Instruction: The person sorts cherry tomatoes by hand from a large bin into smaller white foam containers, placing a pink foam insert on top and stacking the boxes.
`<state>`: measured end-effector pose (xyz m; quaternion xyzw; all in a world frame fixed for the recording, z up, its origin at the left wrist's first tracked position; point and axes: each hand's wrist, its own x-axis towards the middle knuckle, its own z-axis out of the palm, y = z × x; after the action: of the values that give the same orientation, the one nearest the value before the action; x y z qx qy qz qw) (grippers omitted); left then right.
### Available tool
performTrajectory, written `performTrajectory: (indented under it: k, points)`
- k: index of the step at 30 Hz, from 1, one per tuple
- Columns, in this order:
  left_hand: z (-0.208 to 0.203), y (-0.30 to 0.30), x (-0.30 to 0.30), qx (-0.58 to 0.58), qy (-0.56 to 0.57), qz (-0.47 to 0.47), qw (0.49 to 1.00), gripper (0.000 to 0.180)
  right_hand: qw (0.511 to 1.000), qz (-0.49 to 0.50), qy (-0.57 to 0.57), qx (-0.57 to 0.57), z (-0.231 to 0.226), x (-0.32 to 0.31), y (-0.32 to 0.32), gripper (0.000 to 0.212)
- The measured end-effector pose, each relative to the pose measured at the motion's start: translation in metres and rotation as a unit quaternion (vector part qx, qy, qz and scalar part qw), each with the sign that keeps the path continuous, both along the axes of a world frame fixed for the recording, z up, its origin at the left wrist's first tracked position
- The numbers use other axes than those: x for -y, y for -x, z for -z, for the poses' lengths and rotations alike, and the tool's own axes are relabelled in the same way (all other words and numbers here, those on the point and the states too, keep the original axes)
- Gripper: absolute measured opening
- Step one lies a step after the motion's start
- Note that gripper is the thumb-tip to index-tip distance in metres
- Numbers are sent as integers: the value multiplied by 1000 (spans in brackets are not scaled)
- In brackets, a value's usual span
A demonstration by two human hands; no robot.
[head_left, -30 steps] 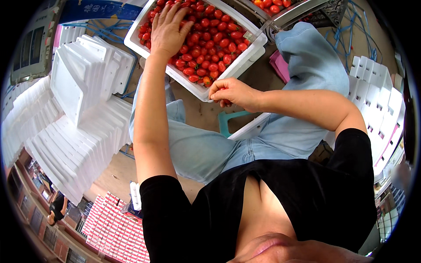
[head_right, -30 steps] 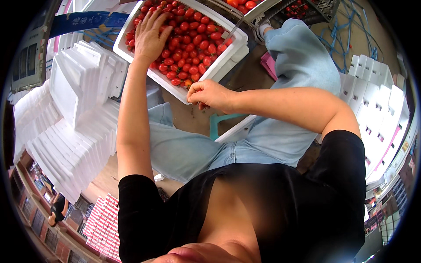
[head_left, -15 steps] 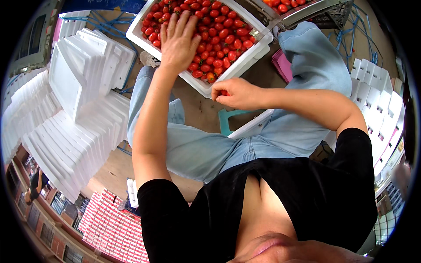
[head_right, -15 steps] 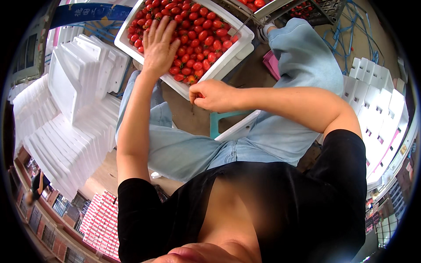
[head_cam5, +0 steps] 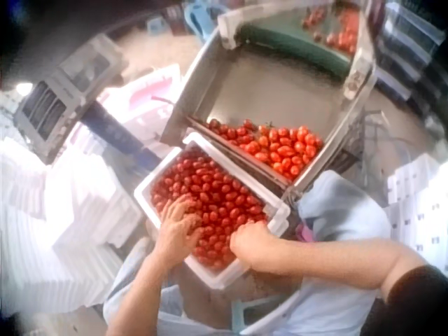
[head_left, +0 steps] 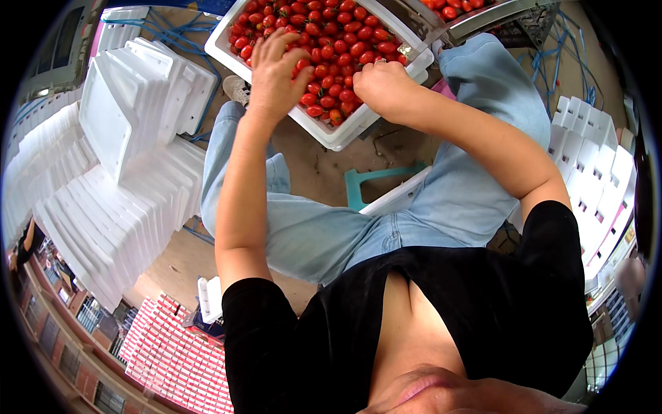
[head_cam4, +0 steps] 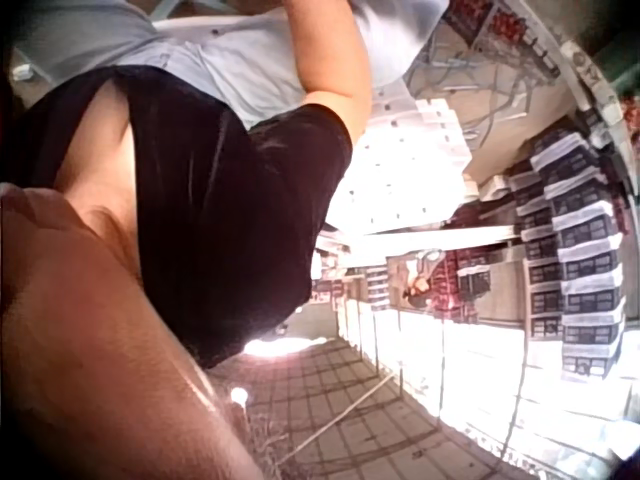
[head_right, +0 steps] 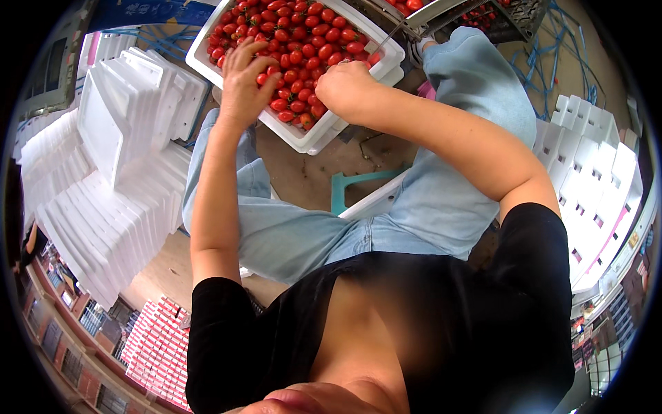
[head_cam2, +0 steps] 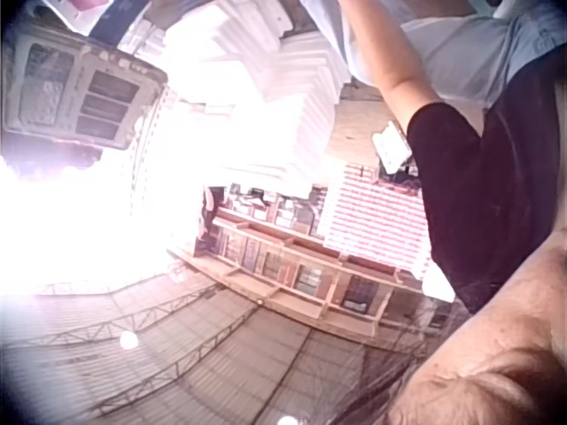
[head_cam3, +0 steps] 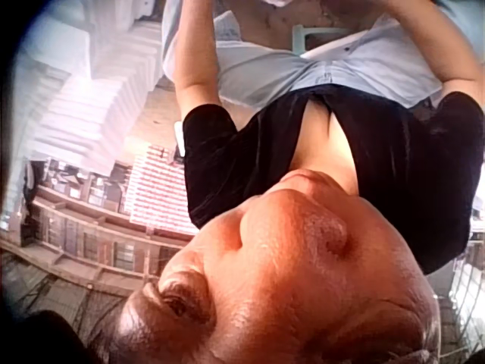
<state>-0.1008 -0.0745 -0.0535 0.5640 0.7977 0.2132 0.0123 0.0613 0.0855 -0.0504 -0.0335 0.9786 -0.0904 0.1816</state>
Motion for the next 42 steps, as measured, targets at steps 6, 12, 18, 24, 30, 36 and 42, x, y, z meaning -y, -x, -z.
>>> performTrajectory:
  k: [6,12,18,24,30,36,42]
  points:
    - [4,-21,-9,-16,69,-14,997,24,996,6,73,-55,2,2,-3,17]
    - [-8,-12,-7,97,-79,-96,987,23,913,193,356,-41,-8,7,6,20]
    - [-42,-41,-8,267,-186,9,946,26,323,461,815,136,-43,12,7,37]
    - [-29,-31,-27,313,-223,-19,923,26,266,475,824,156,-33,20,-5,41]
    - [40,36,-33,-29,38,-190,981,68,268,390,832,291,-46,36,-19,34]
    - [31,-6,-63,-17,79,-114,990,65,289,403,825,269,-32,29,-24,32]
    - [17,32,-49,-48,-88,-258,961,17,315,367,840,246,-40,36,-26,26]
